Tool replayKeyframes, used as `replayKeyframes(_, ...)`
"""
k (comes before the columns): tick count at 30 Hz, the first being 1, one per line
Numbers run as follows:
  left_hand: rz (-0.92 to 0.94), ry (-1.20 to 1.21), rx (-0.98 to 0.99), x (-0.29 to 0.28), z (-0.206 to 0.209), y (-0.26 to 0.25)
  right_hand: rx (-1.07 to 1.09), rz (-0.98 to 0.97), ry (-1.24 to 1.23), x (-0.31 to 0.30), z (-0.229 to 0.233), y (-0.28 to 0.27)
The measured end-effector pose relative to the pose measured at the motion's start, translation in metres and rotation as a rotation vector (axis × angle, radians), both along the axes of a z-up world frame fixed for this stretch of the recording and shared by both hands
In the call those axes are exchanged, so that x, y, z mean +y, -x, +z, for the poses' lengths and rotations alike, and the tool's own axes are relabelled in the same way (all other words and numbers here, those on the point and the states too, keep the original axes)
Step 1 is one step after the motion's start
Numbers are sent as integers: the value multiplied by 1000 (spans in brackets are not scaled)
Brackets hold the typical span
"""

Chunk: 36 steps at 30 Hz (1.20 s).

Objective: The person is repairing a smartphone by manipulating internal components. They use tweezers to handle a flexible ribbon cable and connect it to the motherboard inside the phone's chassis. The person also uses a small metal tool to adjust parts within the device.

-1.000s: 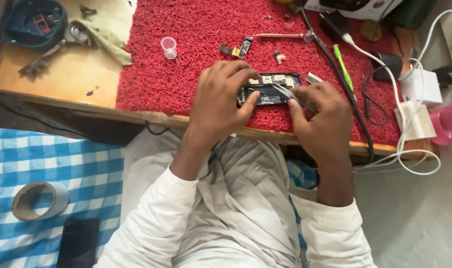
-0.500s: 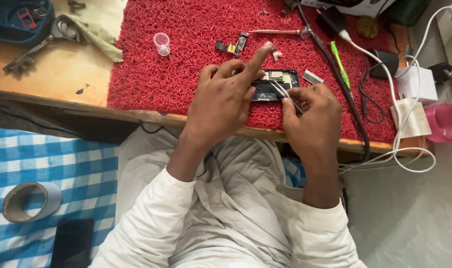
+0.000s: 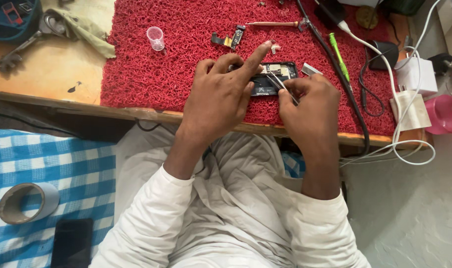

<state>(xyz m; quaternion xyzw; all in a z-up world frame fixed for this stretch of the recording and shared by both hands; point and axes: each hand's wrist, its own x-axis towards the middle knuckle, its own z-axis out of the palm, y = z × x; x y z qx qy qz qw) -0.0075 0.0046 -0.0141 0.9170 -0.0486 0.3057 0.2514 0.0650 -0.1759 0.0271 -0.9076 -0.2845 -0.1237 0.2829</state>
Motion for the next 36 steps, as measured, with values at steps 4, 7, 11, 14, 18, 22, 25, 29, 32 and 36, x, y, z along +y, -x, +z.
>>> replayKeyframes(4,-6,19,13,1,0,1,73,-45,-4,2,1,5)
replayKeyframes(7,-4,18,13,0,1,1,59,-50,-13,3,2,6)
replayKeyframes(11,-9,18,19,1,1,2,52,-58,-4,4,0,6)
replayKeyframes(14,0,-2,21,1,2,2,55,-61,-9,3,-3,6)
replayKeyframes(18,0,10,30,0,2,1,-9,-75,-49,4,-9,5)
replayKeyframes(22,-2,60,16,1,0,1,18,-74,-59,4,-5,6)
replayKeyframes(25,-16,107,-11,1,-2,0,115,-40,-104,6,3,3)
replayKeyframes(29,-46,212,-15,3,-4,2,36,180,-100,15,8,-17)
replayKeyframes(32,-90,263,-37,6,-3,2,4,215,2,18,8,-28)
replayKeyframes(36,-93,262,-22,8,-4,4,-9,218,25,18,4,-30)
